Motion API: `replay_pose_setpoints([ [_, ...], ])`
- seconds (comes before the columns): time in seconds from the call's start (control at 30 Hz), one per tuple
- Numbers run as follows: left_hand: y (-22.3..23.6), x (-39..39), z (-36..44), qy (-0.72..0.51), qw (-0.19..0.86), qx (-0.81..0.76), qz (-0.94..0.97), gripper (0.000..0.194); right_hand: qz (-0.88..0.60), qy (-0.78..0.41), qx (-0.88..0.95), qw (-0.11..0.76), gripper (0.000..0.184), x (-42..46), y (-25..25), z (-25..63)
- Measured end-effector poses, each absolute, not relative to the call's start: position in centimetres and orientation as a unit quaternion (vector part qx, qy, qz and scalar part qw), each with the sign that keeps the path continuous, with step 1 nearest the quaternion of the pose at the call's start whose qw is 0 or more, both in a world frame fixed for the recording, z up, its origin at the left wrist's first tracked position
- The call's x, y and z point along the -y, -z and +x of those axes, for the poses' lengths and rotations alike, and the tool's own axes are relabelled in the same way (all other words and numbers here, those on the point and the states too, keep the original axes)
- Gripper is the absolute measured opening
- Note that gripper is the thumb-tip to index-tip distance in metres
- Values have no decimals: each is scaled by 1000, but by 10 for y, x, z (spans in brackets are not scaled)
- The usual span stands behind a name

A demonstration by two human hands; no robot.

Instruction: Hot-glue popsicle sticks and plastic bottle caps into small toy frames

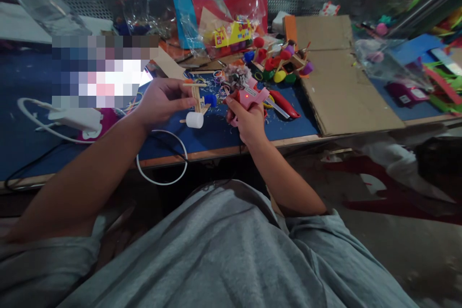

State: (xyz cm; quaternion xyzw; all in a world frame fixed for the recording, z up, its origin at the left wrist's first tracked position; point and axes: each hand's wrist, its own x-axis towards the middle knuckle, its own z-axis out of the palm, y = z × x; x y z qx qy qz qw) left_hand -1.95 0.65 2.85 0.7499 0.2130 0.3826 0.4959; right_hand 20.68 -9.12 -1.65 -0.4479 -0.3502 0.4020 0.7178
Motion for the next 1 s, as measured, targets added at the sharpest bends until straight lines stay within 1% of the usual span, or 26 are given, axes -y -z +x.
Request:
replay_pose_setpoints([
  [0.2,-30,-3,-21,-295,537,-198,765,35,-430,-336,367,754,32,90,17,215],
  [0.33,-31,-3,-22,-250,550,-189,774,34,-434,-323,384,748,26,95,18,224],
  [0.5,-38,-9,-29,-211,534,-200,794,39,-456,-350,392,718,29,102,20,231],
  [0.7,-37,-21,-38,-203,501,-252,803,28,-452,-431,407,667,38,107,18,230],
  [0.8,-33,-25,-39,-209,483,-285,801,26,-457,-455,410,644,44,106,16,229],
  [1.0,-31,-29,-39,-233,487,-299,787,40,-445,-490,437,610,46,101,16,229],
])
